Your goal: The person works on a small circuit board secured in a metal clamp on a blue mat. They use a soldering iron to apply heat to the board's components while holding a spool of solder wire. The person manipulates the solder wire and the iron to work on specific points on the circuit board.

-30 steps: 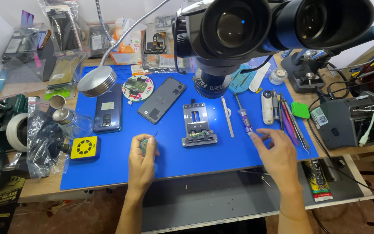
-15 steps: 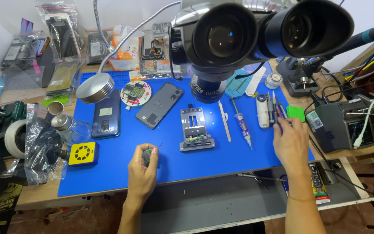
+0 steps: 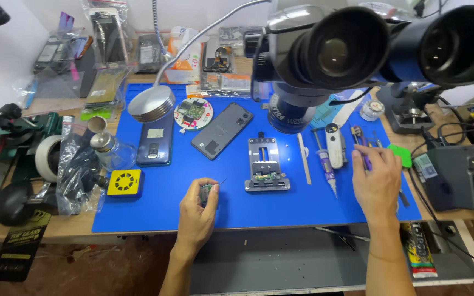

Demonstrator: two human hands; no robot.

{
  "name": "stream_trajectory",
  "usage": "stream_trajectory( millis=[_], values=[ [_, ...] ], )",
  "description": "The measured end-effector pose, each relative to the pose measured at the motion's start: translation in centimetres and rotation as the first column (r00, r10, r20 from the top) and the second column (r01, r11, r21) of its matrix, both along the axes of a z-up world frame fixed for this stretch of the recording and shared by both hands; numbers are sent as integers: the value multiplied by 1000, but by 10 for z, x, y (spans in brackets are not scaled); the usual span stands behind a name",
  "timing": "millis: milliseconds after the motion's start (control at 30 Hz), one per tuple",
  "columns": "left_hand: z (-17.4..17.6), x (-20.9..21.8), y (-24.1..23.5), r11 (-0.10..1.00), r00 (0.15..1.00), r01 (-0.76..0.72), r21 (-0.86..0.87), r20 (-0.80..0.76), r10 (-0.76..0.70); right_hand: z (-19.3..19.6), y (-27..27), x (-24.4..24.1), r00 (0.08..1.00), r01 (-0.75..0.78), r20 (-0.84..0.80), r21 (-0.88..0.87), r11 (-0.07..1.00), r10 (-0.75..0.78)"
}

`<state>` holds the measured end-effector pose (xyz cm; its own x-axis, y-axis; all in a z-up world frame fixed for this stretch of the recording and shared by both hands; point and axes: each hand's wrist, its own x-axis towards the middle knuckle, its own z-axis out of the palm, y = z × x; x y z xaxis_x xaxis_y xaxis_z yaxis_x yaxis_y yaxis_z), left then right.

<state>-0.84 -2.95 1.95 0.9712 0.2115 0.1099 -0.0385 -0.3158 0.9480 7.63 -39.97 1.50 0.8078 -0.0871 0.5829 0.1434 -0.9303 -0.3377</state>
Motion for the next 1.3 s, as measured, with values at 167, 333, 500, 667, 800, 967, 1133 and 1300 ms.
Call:
stream_trajectory(
  millis=[167, 333, 500, 667, 800, 967, 1133, 1300],
  values=[
    [-1, 2, 2, 998, 999, -12, 66, 48, 8, -31, -20, 15, 996, 67, -48, -154, 986, -75],
    [1, 3, 2, 999, 999, 6, 41, 38, -8, -43, -33, 45, 941, 211, -168, -383, 899, -293],
    [-1, 2, 5, 997, 1000, 10, -81, -14, -11, -18, -24, 56, 849, 280, -300, -442, 852, -435],
    [5, 4, 9, 943, 985, -88, -321, -172, 33, 34, 10, -13, 902, 236, -387, 70, 969, -192],
    [6, 5, 7, 824, 982, -102, -558, -187, -4, 65, 62, -69, 849, 26, -389, 706, 707, 358],
    [9, -2, 0, 732, 971, -125, -669, -232, -47, 42, 128, -87, 600, 114, -481, 842, 527, 639],
    [17, -11, 2, 703, 968, -148, -696, -246, -39, 43, 183, -86, 541, 98, -423, 890, 445, 727],
    [15, -16, 10, 729, 978, -94, -678, -199, -58, 40, 202, -84, 543, 25, -324, 928, 371, 775]
  ],
)
